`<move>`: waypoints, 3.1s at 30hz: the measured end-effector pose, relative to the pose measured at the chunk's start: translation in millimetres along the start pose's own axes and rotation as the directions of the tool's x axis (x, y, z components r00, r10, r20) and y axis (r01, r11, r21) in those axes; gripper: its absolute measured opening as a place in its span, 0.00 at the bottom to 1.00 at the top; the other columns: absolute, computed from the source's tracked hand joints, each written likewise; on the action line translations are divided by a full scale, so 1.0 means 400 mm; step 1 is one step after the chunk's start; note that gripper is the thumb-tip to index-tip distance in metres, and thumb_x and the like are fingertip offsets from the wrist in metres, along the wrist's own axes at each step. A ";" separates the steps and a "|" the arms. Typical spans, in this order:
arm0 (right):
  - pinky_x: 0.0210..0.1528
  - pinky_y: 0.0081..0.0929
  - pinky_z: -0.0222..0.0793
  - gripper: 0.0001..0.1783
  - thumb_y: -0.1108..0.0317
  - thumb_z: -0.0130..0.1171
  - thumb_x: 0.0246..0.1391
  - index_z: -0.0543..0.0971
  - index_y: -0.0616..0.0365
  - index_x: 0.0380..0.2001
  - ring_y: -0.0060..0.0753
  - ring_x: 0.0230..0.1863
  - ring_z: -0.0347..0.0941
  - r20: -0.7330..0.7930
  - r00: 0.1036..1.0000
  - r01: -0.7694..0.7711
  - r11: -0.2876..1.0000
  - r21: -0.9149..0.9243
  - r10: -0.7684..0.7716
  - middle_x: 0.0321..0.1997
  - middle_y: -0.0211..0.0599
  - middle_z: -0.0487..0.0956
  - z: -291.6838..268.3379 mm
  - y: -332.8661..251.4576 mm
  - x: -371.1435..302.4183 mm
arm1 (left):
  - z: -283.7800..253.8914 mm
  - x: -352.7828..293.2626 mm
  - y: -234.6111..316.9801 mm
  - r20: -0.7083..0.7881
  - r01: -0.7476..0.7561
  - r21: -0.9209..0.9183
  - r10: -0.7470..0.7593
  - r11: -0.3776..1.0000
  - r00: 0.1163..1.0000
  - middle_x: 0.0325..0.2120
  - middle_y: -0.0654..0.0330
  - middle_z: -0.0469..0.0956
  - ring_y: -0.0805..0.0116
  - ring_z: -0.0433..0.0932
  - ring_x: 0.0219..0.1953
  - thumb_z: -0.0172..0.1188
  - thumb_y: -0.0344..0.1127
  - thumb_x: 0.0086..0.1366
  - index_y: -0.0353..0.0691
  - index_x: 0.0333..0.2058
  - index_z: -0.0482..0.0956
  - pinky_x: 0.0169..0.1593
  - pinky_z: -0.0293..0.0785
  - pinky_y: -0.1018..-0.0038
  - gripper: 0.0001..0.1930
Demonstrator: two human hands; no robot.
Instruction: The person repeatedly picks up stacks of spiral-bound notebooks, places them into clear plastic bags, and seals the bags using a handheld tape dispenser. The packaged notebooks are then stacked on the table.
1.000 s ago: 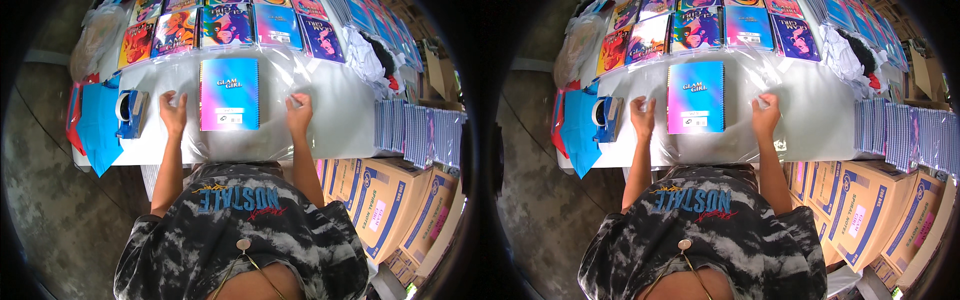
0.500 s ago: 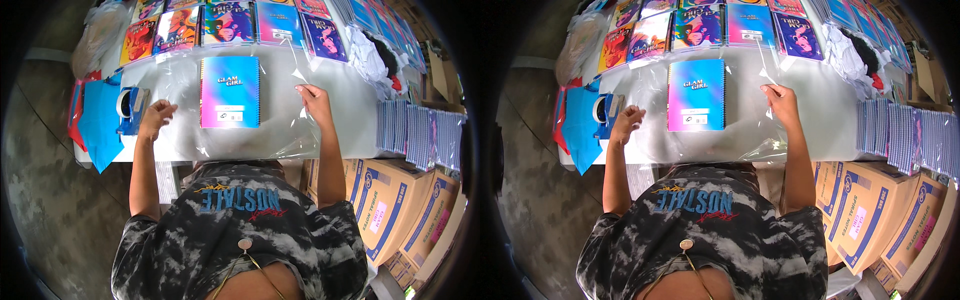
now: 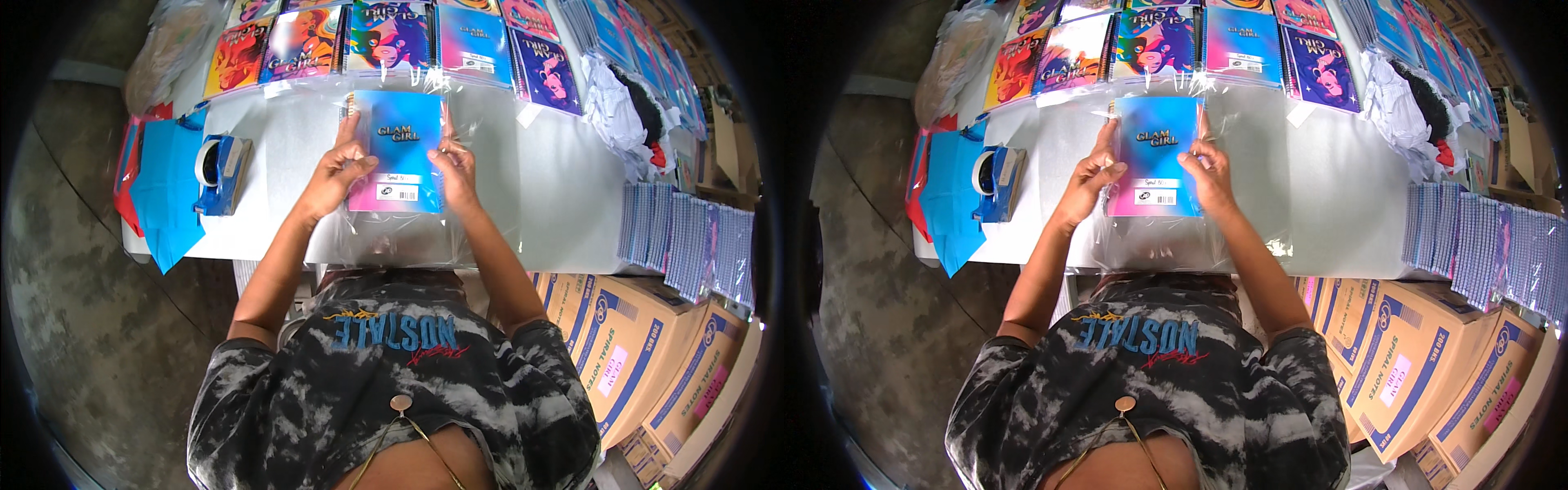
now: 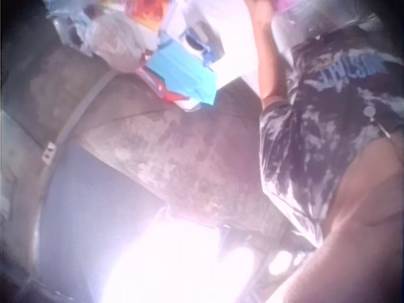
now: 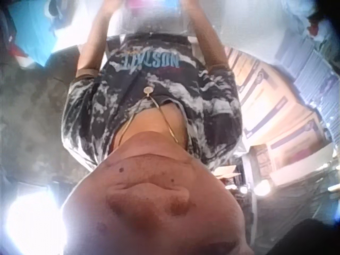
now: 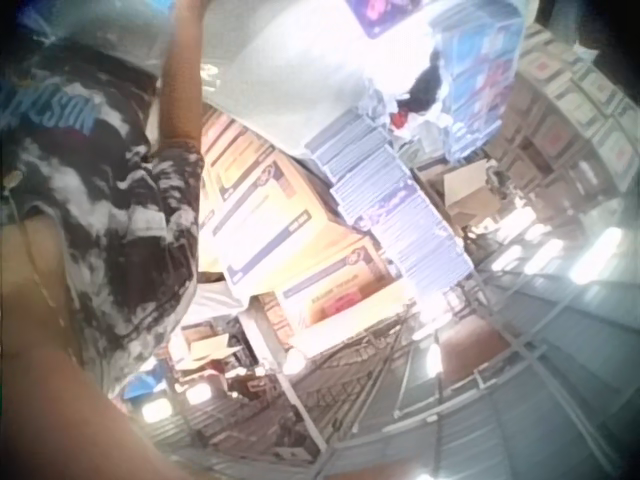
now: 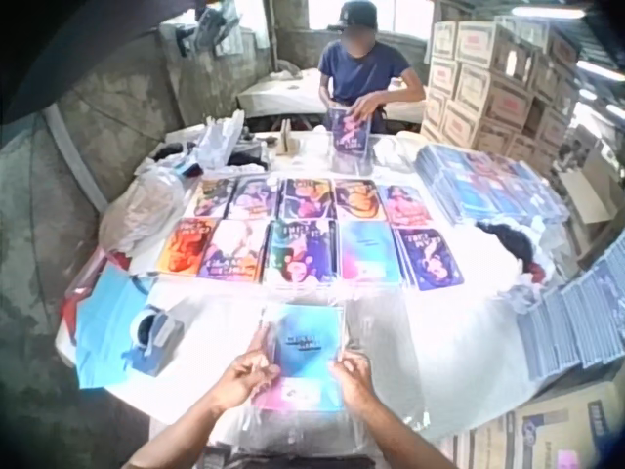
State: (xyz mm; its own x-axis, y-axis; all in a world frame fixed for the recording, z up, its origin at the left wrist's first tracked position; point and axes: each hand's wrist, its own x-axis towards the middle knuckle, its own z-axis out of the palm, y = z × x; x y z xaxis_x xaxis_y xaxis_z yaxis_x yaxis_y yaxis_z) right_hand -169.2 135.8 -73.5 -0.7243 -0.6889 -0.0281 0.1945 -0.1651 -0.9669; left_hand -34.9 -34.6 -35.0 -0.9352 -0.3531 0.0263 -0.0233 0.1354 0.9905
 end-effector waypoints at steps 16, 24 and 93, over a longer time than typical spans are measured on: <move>0.66 0.51 0.30 0.13 0.61 0.57 0.48 0.73 0.59 0.18 0.58 0.69 0.38 0.192 0.970 0.236 0.385 -0.892 -0.149 0.67 0.58 0.48 0.122 0.011 -0.019 | -0.145 0.271 -0.078 -0.043 -0.212 0.924 0.639 0.317 0.768 0.42 0.47 0.76 0.56 0.77 0.39 0.61 0.47 0.53 0.39 0.52 0.69 0.45 0.69 0.64 0.30; 0.67 0.47 0.27 0.16 0.59 0.56 0.50 0.71 0.59 0.17 0.53 0.70 0.35 0.215 0.959 0.273 0.398 -0.876 -0.183 0.68 0.53 0.46 0.128 0.019 -0.020 | -0.167 0.533 -0.028 -0.098 -0.317 0.844 0.704 0.434 0.704 0.28 0.56 0.79 0.55 0.76 0.32 0.63 0.46 0.52 0.43 0.32 0.80 0.36 0.70 0.63 0.14; 0.61 0.44 0.46 0.47 0.59 0.70 0.24 0.63 0.50 0.55 0.33 0.64 0.53 0.350 0.905 0.291 0.246 -0.924 0.241 0.60 0.31 0.60 0.164 -0.088 0.096 | -0.516 -0.530 -0.134 -0.227 0.053 -0.668 -0.270 0.742 0.936 0.56 0.53 0.63 0.61 0.65 0.55 0.56 0.40 0.60 0.38 0.44 0.73 0.61 0.54 0.67 0.16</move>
State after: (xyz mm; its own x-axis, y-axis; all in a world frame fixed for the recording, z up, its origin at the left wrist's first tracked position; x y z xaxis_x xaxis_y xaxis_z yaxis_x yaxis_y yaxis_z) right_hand -160.5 68.9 -24.1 -0.3777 -0.9103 -0.1697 -0.7745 0.4110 -0.4808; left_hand 237.7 -158.2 -65.8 -0.7885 -0.5770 -0.2127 0.1694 -0.5363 0.8269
